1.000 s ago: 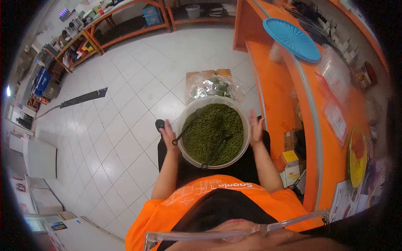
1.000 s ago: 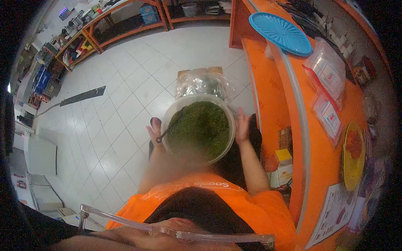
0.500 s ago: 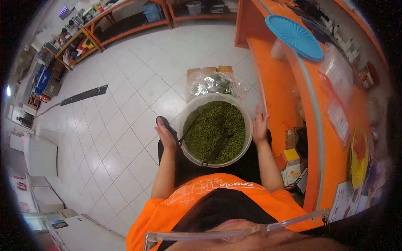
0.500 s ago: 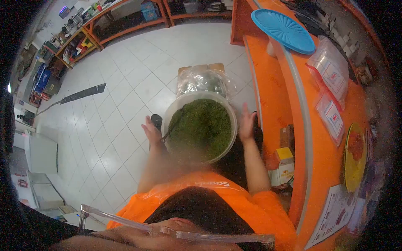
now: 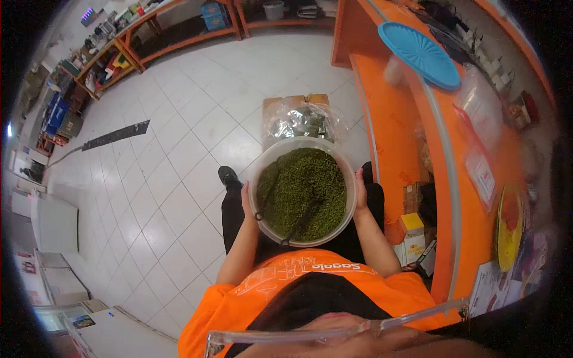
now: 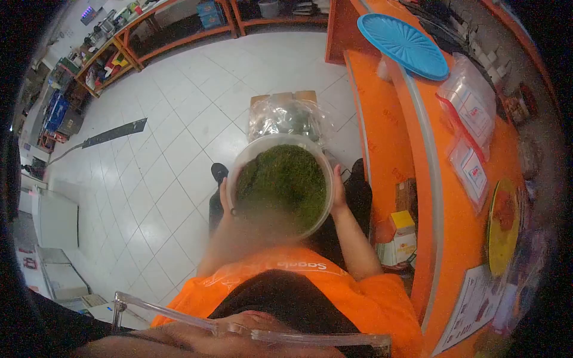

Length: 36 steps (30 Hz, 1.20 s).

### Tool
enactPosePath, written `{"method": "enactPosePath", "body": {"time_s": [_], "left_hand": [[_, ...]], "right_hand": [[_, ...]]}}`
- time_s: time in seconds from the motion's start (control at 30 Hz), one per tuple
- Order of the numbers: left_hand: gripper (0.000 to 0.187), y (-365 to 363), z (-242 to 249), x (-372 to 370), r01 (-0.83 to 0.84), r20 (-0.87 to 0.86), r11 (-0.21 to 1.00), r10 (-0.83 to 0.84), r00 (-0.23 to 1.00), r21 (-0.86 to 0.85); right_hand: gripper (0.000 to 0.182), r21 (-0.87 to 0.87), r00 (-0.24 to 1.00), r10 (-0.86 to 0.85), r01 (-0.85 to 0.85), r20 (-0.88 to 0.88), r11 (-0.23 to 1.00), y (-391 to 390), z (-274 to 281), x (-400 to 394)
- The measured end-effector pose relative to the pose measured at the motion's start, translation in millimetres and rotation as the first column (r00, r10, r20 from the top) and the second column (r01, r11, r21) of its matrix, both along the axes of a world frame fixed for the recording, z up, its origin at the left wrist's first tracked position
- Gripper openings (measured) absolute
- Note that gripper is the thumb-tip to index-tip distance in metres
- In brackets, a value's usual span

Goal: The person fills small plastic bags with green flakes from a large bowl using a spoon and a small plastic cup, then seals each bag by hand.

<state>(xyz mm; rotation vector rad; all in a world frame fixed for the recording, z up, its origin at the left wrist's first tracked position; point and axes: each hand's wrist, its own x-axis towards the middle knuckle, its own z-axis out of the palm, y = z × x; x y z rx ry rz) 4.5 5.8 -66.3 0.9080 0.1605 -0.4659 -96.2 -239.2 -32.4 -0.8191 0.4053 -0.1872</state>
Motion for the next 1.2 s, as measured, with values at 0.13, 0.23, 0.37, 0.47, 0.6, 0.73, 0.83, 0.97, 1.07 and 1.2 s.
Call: {"method": "enactPosePath", "body": {"time_s": [0.13,0.23,0.37,0.47,0.6,0.73,0.83,0.97,1.07,1.2], "left_hand": [[0.064,4,8,-8,-0.094,-0.158,0.995,0.100,0.982,0.046],[0.064,8,9,-5,-0.061,-0.101,0.982,0.043,0.994,-0.179],[0.058,11,-35,7,0.073,0.023,0.879,-0.071,0.997,-0.472],[0.042,9,-88,20,-0.018,0.029,0.960,0.027,0.999,-0.280],[0.042,4,-29,18,0.038,0.291,0.846,-0.225,0.930,0.532],[0.040,-8,24,9,-0.033,0.170,0.997,0.045,0.984,-0.072],[0.040,-2,16,14,-0.002,0.313,0.978,-0.066,0.948,0.211],[0.038,10,-84,39,0.025,0.281,0.867,-0.188,0.941,0.498],[0.036,2,-114,53,0.078,0.119,0.994,-0.068,0.991,-0.080],[0.037,-10,-12,28,0.042,0.132,0.944,-0.090,0.987,0.328]], "right_hand": [[0.064,-0.045,0.999,0.040,-0.040,0.017,0.998,1,10,-8],[0.061,-0.017,0.996,0.064,-0.063,0.062,0.998,-2,13,-5],[0.066,-0.158,0.976,0.141,-0.114,0.167,0.981,-12,-21,6],[0.066,-0.110,0.952,0.147,-0.121,0.269,0.987,-20,-33,20],[0.067,-0.056,0.996,0.066,-0.063,0.061,0.996,-13,-8,14],[0.067,-0.150,0.992,0.040,-0.022,0.119,0.988,-15,10,7],[0.066,-0.221,0.984,0.029,0.011,0.177,0.975,-16,24,7],[0.066,-0.117,0.998,0.022,-0.016,0.055,0.993,-13,-3,12],[0.064,-0.063,0.999,0.052,-0.051,0.009,0.997,-13,-3,18],[0.060,-0.094,0.986,0.076,-0.063,0.150,0.994,-8,9,17]]}}
